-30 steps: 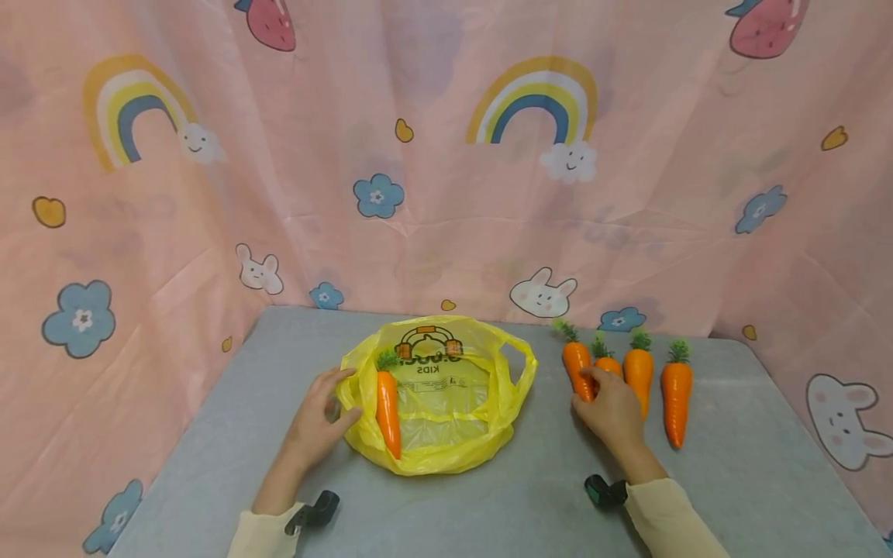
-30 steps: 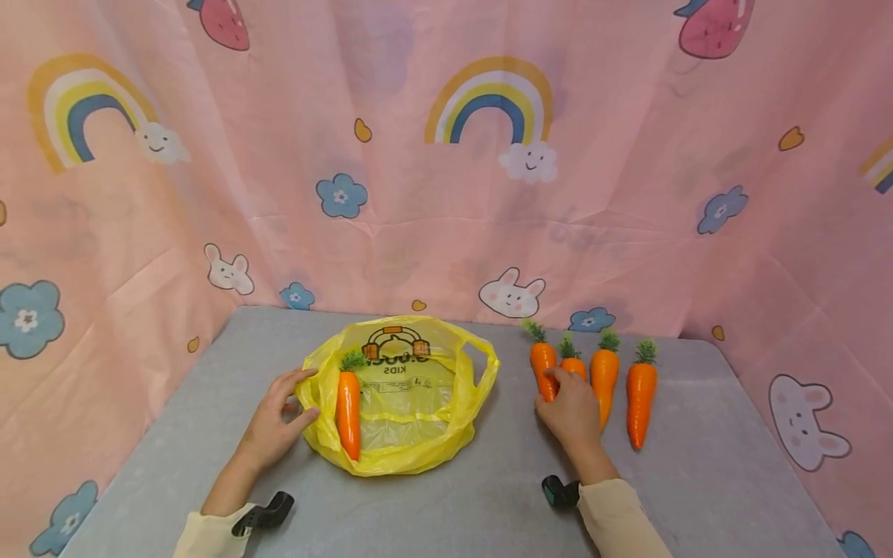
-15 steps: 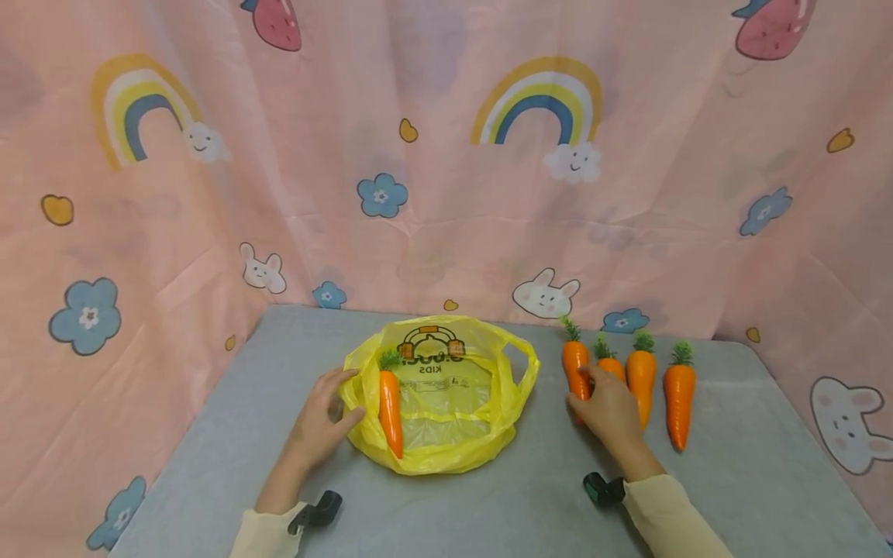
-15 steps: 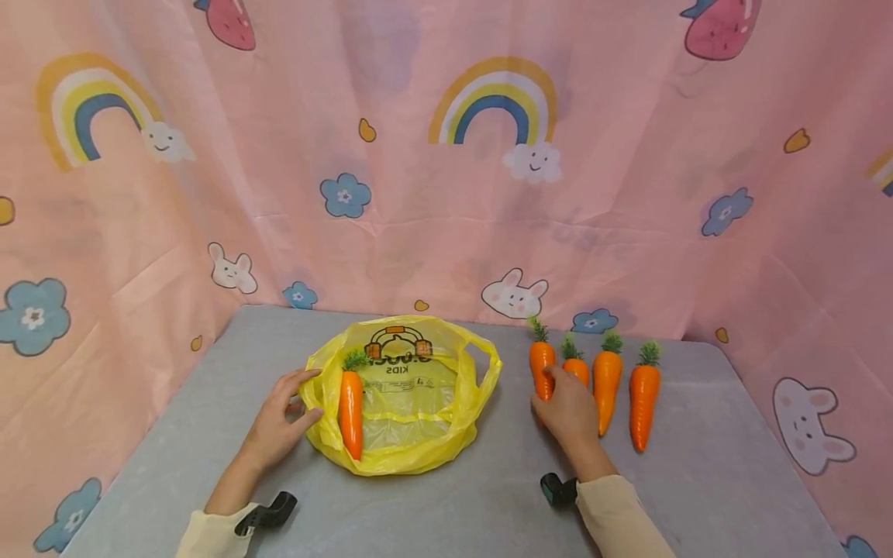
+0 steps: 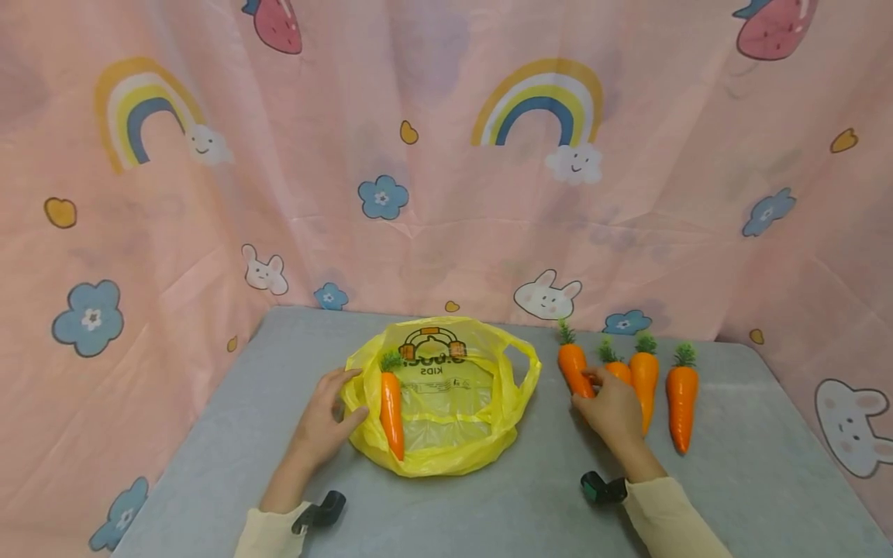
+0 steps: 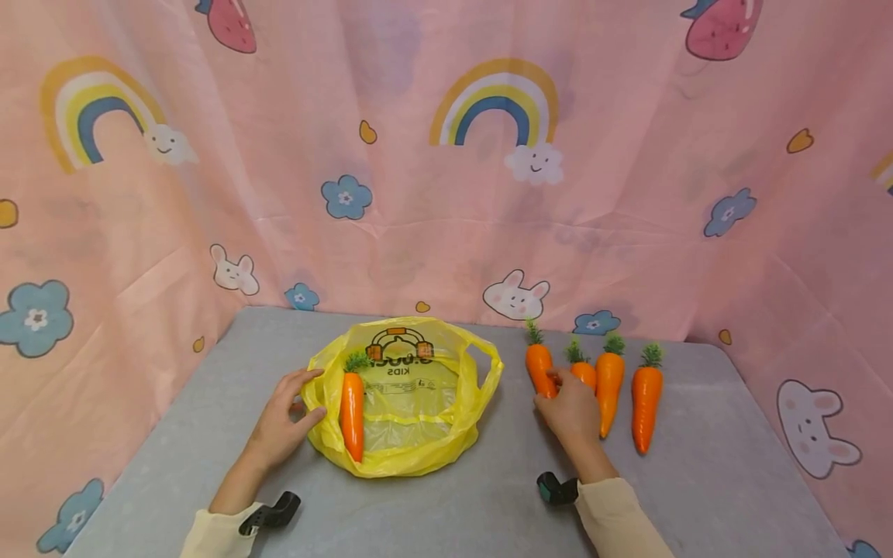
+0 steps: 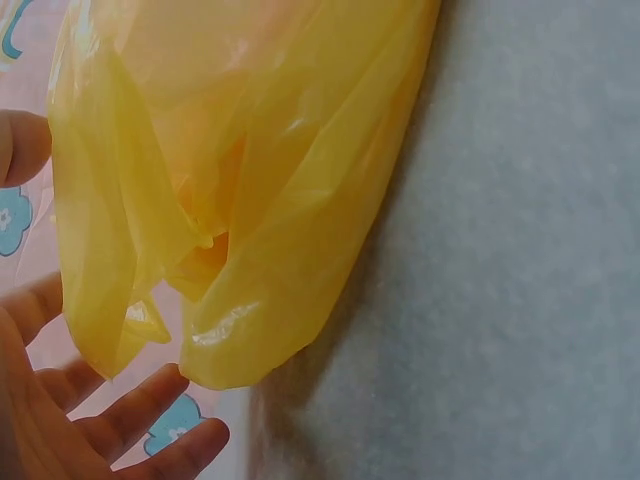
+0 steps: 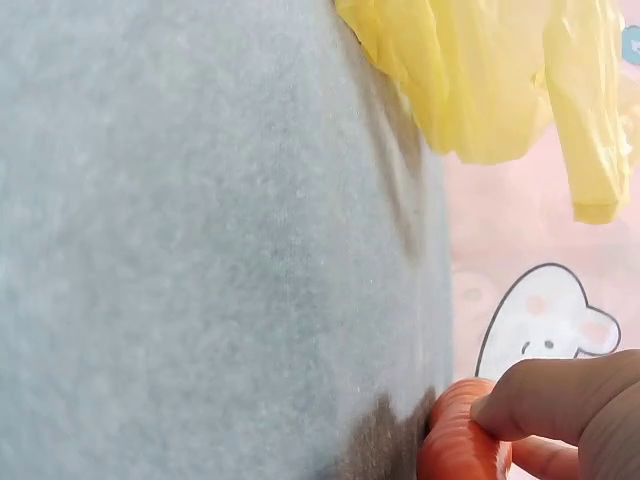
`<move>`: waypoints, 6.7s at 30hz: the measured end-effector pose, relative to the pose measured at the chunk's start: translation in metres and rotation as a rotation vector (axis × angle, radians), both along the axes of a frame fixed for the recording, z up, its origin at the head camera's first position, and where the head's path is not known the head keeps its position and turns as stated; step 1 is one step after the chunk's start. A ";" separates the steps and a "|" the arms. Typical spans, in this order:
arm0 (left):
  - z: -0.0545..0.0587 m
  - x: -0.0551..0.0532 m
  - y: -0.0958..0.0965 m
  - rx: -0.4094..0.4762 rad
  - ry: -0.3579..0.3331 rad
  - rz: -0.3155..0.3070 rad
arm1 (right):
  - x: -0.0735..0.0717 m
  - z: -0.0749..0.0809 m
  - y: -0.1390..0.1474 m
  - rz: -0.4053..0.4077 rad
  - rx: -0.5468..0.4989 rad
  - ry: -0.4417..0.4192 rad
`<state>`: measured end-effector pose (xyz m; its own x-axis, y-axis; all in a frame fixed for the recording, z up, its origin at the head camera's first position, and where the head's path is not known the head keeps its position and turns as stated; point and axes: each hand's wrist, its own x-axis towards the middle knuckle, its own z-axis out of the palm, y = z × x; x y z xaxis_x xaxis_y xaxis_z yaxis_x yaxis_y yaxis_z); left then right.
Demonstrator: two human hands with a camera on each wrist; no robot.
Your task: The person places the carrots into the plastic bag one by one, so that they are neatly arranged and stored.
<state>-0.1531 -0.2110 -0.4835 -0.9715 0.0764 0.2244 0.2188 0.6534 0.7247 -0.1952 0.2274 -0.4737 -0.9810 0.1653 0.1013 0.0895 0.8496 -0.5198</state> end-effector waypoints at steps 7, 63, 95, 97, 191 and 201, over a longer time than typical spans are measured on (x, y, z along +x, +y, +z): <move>0.000 0.000 0.001 0.006 -0.005 0.006 | 0.003 0.000 -0.001 -0.024 -0.068 -0.005; -0.001 -0.001 0.001 0.024 -0.001 -0.008 | 0.038 0.071 -0.053 0.079 -0.401 0.169; 0.002 -0.003 0.002 0.023 0.017 0.009 | 0.040 0.062 -0.127 0.215 -0.620 0.005; 0.003 -0.003 0.002 0.032 0.016 0.013 | 0.039 0.061 -0.133 0.213 -0.633 -0.009; 0.006 -0.003 0.011 0.120 -0.005 0.174 | 0.041 -0.004 -0.216 0.328 -0.540 -0.024; 0.003 -0.003 0.014 0.098 -0.006 0.177 | 0.044 -0.008 -0.220 0.362 -0.545 -0.025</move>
<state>-0.1562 -0.1974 -0.4806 -0.9692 -0.1174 0.2166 0.1024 0.6078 0.7874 -0.1516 0.0075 -0.4816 -0.9853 -0.1542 0.0729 -0.1350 0.4435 -0.8860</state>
